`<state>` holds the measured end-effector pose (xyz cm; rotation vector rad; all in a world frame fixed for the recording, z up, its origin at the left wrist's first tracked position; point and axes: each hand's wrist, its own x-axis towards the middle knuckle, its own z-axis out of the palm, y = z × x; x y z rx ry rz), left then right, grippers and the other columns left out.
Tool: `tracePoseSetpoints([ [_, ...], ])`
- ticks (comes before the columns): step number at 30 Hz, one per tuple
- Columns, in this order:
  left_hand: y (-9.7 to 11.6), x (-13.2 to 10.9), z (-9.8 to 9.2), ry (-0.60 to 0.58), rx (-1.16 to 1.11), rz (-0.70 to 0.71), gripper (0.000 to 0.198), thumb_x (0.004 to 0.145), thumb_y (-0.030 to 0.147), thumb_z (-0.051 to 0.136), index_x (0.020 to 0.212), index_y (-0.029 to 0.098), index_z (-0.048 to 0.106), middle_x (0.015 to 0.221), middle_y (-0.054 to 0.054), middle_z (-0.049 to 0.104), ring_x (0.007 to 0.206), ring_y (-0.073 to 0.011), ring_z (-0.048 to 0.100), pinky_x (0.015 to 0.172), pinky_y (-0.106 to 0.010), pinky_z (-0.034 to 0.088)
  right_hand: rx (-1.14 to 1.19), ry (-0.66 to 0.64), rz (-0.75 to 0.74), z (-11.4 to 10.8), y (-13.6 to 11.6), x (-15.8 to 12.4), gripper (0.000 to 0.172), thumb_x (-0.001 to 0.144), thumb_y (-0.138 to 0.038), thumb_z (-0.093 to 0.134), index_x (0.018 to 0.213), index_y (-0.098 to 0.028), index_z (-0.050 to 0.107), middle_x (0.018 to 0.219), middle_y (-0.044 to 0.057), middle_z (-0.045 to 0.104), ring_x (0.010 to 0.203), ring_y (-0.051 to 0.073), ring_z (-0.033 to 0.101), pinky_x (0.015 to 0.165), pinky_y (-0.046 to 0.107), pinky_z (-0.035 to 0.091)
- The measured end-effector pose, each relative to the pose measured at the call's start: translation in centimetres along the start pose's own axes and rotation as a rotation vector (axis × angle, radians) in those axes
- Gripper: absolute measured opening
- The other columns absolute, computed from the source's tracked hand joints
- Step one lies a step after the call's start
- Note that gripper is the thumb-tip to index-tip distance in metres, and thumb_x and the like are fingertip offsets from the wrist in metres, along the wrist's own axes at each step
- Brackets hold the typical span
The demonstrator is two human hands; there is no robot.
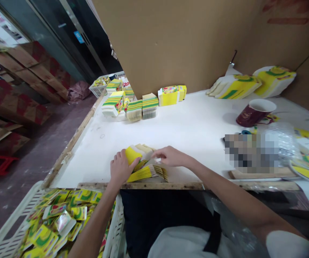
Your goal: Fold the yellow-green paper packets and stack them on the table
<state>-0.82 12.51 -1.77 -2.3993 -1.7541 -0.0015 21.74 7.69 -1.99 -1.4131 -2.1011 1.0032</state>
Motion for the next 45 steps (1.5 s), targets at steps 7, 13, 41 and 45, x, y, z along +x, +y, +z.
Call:
tracePoseSetpoints([
  [7, -0.1, 0.0, 0.1, 0.004, 0.002, 0.004, 0.065, 0.078, 0.065, 0.033, 0.114, 0.012, 0.043, 0.098, -0.013, 0.057, 0.094, -0.0291, 0.055, 0.075, -0.038, 0.043, -0.201, 0.259, 0.048, 2.1, 0.1, 1.2, 0.037, 0.082, -0.008, 0.042, 0.110, -0.022, 0.062, 0.096, 0.006, 0.056, 0.080, 0.015, 0.054, 0.072, 0.026, 0.040],
  [13, -0.1, -0.1, 0.3, 0.040, 0.011, 0.005, 0.067, 0.078, 0.067, 0.033, 0.115, 0.012, 0.042, 0.098, -0.013, 0.057, 0.094, -0.0287, 0.055, 0.075, -0.038, 0.042, -0.332, 0.298, 0.017, 2.6, -0.5, 1.3, 0.024, 0.084, -0.012, 0.043, 0.095, -0.019, 0.062, 0.101, 0.008, 0.052, 0.097, 0.019, 0.047, 0.076, 0.027, 0.038],
  [41, -0.1, 0.0, 0.0, 0.002, 0.014, 0.039, 0.060, 0.082, 0.061, 0.032, 0.112, 0.011, 0.043, 0.099, -0.013, 0.056, 0.095, -0.0279, 0.054, 0.076, -0.037, 0.042, -0.052, 0.133, 0.261, 4.2, -2.7, 4.3, 0.025, 0.079, -0.037, 0.052, 0.079, -0.019, 0.069, 0.076, 0.002, 0.070, 0.068, 0.013, 0.061, 0.055, 0.021, 0.039],
  [45, -0.1, 0.0, -0.1, 0.009, 0.008, 0.031, 0.059, 0.083, 0.060, 0.028, 0.112, 0.011, 0.043, 0.100, -0.014, 0.056, 0.095, -0.0288, 0.054, 0.075, -0.038, 0.042, -0.082, 0.188, 0.304, 3.6, -2.2, 4.0, 0.025, 0.076, -0.036, 0.054, 0.087, -0.019, 0.069, 0.087, 0.006, 0.070, 0.078, 0.019, 0.062, 0.062, 0.025, 0.041],
])
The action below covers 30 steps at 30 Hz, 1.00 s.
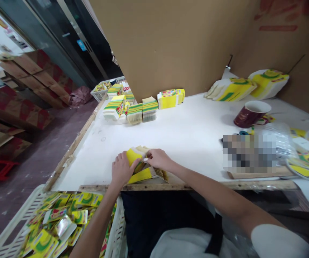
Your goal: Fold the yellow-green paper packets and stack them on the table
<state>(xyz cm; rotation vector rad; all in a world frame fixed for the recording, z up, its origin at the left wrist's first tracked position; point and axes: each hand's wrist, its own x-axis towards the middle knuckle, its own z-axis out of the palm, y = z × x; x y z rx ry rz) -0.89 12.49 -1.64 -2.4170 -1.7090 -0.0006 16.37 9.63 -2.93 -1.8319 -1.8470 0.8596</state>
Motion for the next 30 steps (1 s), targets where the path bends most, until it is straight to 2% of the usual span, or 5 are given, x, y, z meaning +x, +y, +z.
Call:
tracePoseSetpoints([
  [7, 0.1, 0.2, -0.1, -0.040, -0.024, -0.046, 0.058, 0.083, 0.059, 0.028, 0.114, 0.012, 0.043, 0.102, -0.014, 0.057, 0.097, -0.0290, 0.055, 0.077, -0.039, 0.042, -0.019, -0.022, -0.075, -2.0, 1.1, -0.6, 0.028, 0.075, -0.019, 0.048, 0.092, -0.020, 0.070, 0.092, 0.005, 0.071, 0.084, 0.018, 0.061, 0.069, 0.025, 0.041],
  [16, 0.2, 0.2, 0.1, -0.046, -0.029, -0.045, 0.064, 0.080, 0.064, 0.031, 0.114, 0.011, 0.042, 0.100, -0.014, 0.057, 0.097, -0.0305, 0.055, 0.077, -0.040, 0.042, 0.047, -0.398, -0.325, -4.8, 3.4, -2.2, 0.018, 0.067, -0.027, 0.065, 0.082, -0.022, 0.074, 0.073, -0.003, 0.072, 0.065, 0.011, 0.061, 0.058, 0.018, 0.040],
  [18, 0.3, 0.1, 0.1, -0.024, -0.019, -0.042, 0.063, 0.081, 0.063, 0.030, 0.114, 0.012, 0.042, 0.100, -0.013, 0.057, 0.096, -0.0303, 0.055, 0.077, -0.040, 0.042, 0.039, -0.344, -0.332, -4.9, 3.5, -2.1, 0.024, 0.071, -0.030, 0.063, 0.091, -0.022, 0.072, 0.075, -0.002, 0.071, 0.065, 0.011, 0.060, 0.059, 0.019, 0.040],
  [22, 0.3, 0.1, 0.2, -0.011, -0.007, -0.031, 0.062, 0.081, 0.064, 0.029, 0.113, 0.012, 0.043, 0.099, -0.013, 0.056, 0.095, -0.0299, 0.055, 0.076, -0.040, 0.042, -0.032, -0.076, -0.291, -4.0, 3.3, -1.2, 0.040, 0.080, -0.020, 0.052, 0.119, -0.020, 0.057, 0.097, 0.006, 0.065, 0.080, 0.015, 0.059, 0.070, 0.024, 0.041],
  [30, 0.3, 0.1, 0.3, -0.006, 0.014, -0.021, 0.060, 0.082, 0.062, 0.030, 0.113, 0.012, 0.041, 0.098, -0.012, 0.056, 0.093, -0.0287, 0.054, 0.075, -0.039, 0.042, -0.227, 0.094, -0.344, -2.2, 3.3, -0.9, 0.031, 0.083, -0.013, 0.043, 0.103, -0.022, 0.065, 0.098, 0.008, 0.054, 0.086, 0.018, 0.051, 0.068, 0.027, 0.039],
])
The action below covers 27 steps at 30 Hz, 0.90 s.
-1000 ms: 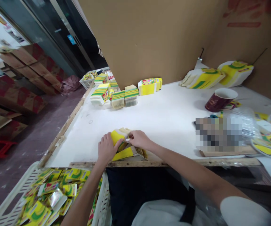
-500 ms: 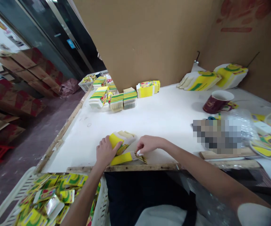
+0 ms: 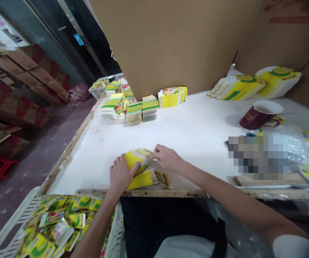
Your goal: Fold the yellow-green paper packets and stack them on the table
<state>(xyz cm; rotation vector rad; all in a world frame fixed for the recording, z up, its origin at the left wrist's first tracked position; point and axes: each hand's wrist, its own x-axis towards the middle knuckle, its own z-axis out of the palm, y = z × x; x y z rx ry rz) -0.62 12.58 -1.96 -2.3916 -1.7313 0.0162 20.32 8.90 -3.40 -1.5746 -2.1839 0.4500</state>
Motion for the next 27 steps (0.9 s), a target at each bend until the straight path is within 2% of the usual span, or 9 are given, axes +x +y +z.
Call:
tracePoseSetpoints([
  [6, 0.1, 0.0, -0.3, -0.012, -0.008, -0.004, 0.058, 0.082, 0.061, 0.031, 0.112, 0.013, 0.041, 0.098, -0.013, 0.057, 0.092, -0.0290, 0.054, 0.074, -0.039, 0.042, -0.084, 0.008, -0.066, -0.2, -0.7, 0.0, 0.024, 0.084, -0.012, 0.043, 0.093, -0.018, 0.064, 0.097, 0.008, 0.053, 0.086, 0.018, 0.048, 0.072, 0.028, 0.038],
  [13, 0.1, 0.0, -0.4, -0.011, -0.009, -0.015, 0.059, 0.082, 0.061, 0.030, 0.112, 0.012, 0.042, 0.099, -0.013, 0.056, 0.094, -0.0286, 0.054, 0.075, -0.038, 0.042, -0.126, -0.032, -0.063, 0.0, -1.3, 0.2, 0.022, 0.083, -0.011, 0.042, 0.095, -0.018, 0.059, 0.095, 0.008, 0.058, 0.083, 0.017, 0.053, 0.072, 0.027, 0.038],
  [20, 0.1, -0.1, -0.3, 0.006, -0.009, 0.012, 0.060, 0.083, 0.061, 0.028, 0.112, 0.012, 0.043, 0.098, -0.013, 0.057, 0.094, -0.0276, 0.055, 0.075, -0.038, 0.042, -0.128, -0.015, 0.111, 0.5, -2.4, 0.8, 0.026, 0.080, -0.019, 0.047, 0.106, -0.016, 0.051, 0.093, 0.008, 0.064, 0.079, 0.020, 0.060, 0.067, 0.028, 0.042],
  [27, -0.3, -0.3, 0.0, 0.031, -0.001, 0.101, 0.062, 0.082, 0.062, 0.029, 0.111, 0.009, 0.043, 0.096, -0.014, 0.057, 0.090, -0.0284, 0.055, 0.073, -0.037, 0.042, -0.095, -0.004, 0.280, 1.3, -3.6, 1.9, 0.023, 0.081, -0.022, 0.046, 0.097, -0.014, 0.059, 0.092, 0.012, 0.067, 0.086, 0.023, 0.062, 0.074, 0.030, 0.043],
])
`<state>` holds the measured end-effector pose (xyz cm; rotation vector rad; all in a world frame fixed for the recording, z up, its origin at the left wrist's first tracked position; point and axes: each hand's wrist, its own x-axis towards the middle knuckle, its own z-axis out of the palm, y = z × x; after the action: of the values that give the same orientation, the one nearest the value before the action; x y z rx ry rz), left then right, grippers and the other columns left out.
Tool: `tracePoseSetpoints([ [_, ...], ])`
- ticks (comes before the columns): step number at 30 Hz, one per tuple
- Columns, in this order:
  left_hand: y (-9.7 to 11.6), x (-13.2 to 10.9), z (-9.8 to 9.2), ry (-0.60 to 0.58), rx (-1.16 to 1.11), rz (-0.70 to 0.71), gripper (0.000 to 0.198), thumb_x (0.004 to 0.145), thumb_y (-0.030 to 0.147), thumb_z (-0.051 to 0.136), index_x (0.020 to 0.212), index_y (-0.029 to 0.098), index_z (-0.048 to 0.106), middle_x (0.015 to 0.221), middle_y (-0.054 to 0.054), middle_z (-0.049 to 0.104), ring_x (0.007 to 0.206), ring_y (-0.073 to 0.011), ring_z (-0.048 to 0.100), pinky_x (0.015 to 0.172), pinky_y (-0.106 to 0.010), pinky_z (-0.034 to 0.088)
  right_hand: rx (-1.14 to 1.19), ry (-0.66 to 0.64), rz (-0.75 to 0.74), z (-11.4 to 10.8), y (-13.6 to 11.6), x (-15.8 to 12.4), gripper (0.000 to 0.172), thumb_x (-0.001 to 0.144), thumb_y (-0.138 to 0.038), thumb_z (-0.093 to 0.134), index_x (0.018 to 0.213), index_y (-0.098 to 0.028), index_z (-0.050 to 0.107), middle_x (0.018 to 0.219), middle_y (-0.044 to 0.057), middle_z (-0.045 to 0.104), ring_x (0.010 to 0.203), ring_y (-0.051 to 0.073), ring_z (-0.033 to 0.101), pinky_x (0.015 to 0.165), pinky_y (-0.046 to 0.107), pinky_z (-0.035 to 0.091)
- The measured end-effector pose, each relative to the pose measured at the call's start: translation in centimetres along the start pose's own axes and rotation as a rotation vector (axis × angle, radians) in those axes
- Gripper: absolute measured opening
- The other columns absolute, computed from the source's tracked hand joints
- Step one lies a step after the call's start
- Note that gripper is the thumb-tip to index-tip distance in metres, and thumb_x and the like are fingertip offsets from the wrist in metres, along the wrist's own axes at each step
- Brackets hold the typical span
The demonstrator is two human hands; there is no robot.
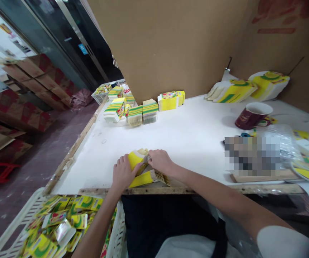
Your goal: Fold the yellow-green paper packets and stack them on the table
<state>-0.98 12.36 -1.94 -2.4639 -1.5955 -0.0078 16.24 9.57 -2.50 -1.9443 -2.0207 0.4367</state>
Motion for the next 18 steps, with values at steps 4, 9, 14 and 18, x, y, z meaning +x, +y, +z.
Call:
tracePoseSetpoints([
  [4, 0.0, 0.0, 0.0, 0.018, 0.000, 0.001, 0.060, 0.084, 0.060, 0.026, 0.109, 0.008, 0.044, 0.094, -0.014, 0.057, 0.089, -0.0276, 0.055, 0.071, -0.036, 0.043, 0.070, -0.019, 0.059, 0.3, -0.5, 0.5, 0.026, 0.081, -0.021, 0.043, 0.095, -0.012, 0.063, 0.092, 0.014, 0.068, 0.085, 0.023, 0.062, 0.070, 0.030, 0.043],
  [9, -0.2, 0.1, 0.3, 0.014, 0.005, 0.001, 0.058, 0.085, 0.058, 0.028, 0.108, 0.008, 0.043, 0.095, -0.014, 0.056, 0.090, -0.0280, 0.055, 0.071, -0.037, 0.043, 0.217, -0.137, 0.008, 0.8, -1.2, 0.3, 0.022, 0.079, -0.029, 0.050, 0.079, -0.019, 0.069, 0.075, 0.002, 0.070, 0.066, 0.013, 0.060, 0.055, 0.020, 0.038],
  [14, -0.2, 0.1, 0.3, 0.003, -0.010, -0.004, 0.057, 0.084, 0.058, 0.029, 0.108, 0.008, 0.042, 0.095, -0.014, 0.056, 0.090, -0.0273, 0.055, 0.072, -0.036, 0.043, 0.255, -0.151, 0.028, 0.7, -1.6, 0.2, 0.024, 0.077, -0.031, 0.052, 0.072, -0.016, 0.069, 0.069, 0.005, 0.069, 0.061, 0.014, 0.058, 0.051, 0.023, 0.035],
  [18, 0.0, 0.2, 0.0, -0.021, -0.024, -0.057, 0.058, 0.084, 0.060, 0.027, 0.107, 0.010, 0.044, 0.095, -0.013, 0.056, 0.092, -0.0280, 0.055, 0.073, -0.037, 0.043, 0.248, -0.093, 0.040, 0.0, -0.4, 0.2, 0.021, 0.075, -0.026, 0.051, 0.080, -0.017, 0.069, 0.078, 0.007, 0.069, 0.071, 0.018, 0.060, 0.058, 0.025, 0.037],
])
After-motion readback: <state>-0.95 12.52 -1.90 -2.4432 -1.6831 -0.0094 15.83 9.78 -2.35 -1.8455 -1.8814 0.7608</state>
